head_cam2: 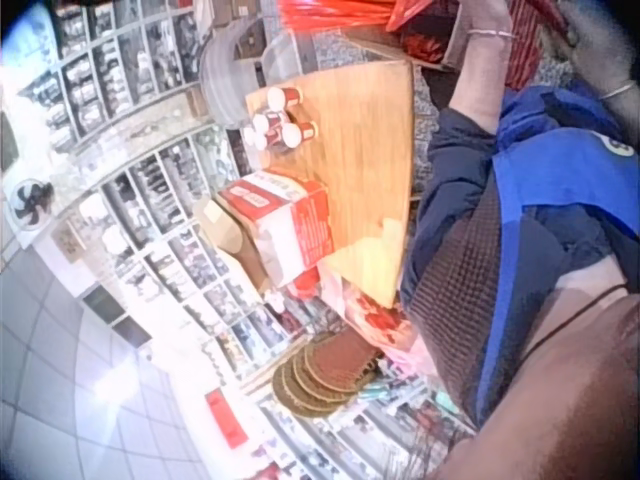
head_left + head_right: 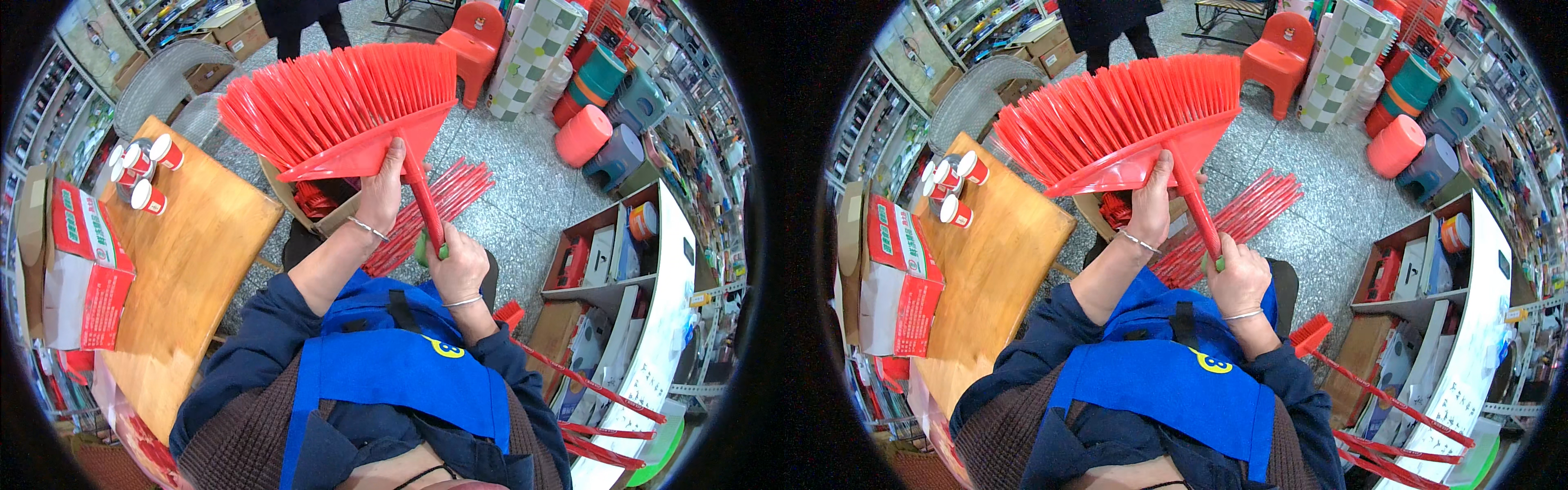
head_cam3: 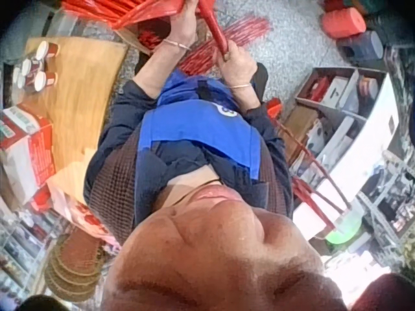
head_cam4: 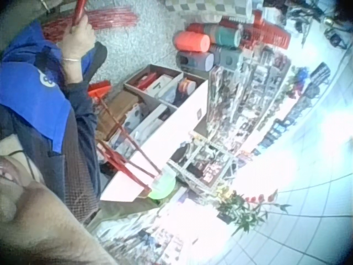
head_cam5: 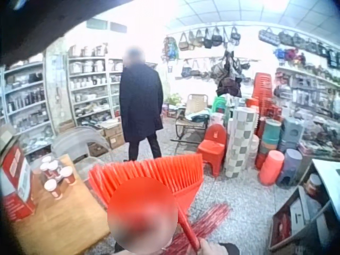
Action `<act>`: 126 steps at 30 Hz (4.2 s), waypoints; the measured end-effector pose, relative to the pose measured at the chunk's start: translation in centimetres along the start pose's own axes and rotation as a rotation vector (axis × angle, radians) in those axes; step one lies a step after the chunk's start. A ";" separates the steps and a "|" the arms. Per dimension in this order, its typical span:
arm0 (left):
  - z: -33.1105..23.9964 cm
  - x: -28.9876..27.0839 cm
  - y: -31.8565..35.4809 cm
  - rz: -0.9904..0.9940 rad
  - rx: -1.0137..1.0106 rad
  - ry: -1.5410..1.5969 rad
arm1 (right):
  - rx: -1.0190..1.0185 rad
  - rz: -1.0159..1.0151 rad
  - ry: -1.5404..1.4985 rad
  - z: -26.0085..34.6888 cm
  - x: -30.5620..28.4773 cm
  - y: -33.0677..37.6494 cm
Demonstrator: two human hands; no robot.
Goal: The person assembles brooms by inserting red plastic handles into red and pink broom heads. They wipe the handles with a green cloth before insertion and occasionally inspect the assembled brooms. The person handles multiple broom heads and handles throughout the clip.
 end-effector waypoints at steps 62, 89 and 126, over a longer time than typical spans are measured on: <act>-0.4 -0.5 3.6 0.365 -0.202 0.184 | 0.753 0.011 -1.760 -17.2 2.4 -12.3; 6.9 0.1 0.9 0.352 -0.290 0.102 | -0.148 -0.175 -0.259 6.2 -1.7 -6.2; 1.2 -3.3 1.6 0.145 -0.046 0.288 | 0.203 0.395 -0.331 -2.3 1.0 0.9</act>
Point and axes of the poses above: each hand's wrist, its own y-axis away from the middle knuckle, its own x-axis out of the palm, z = x × y, the point moved 1 cm from there along -y, towards the middle knuckle, and after that the axes turned 5 degrees about x, right-handed, at the moved point
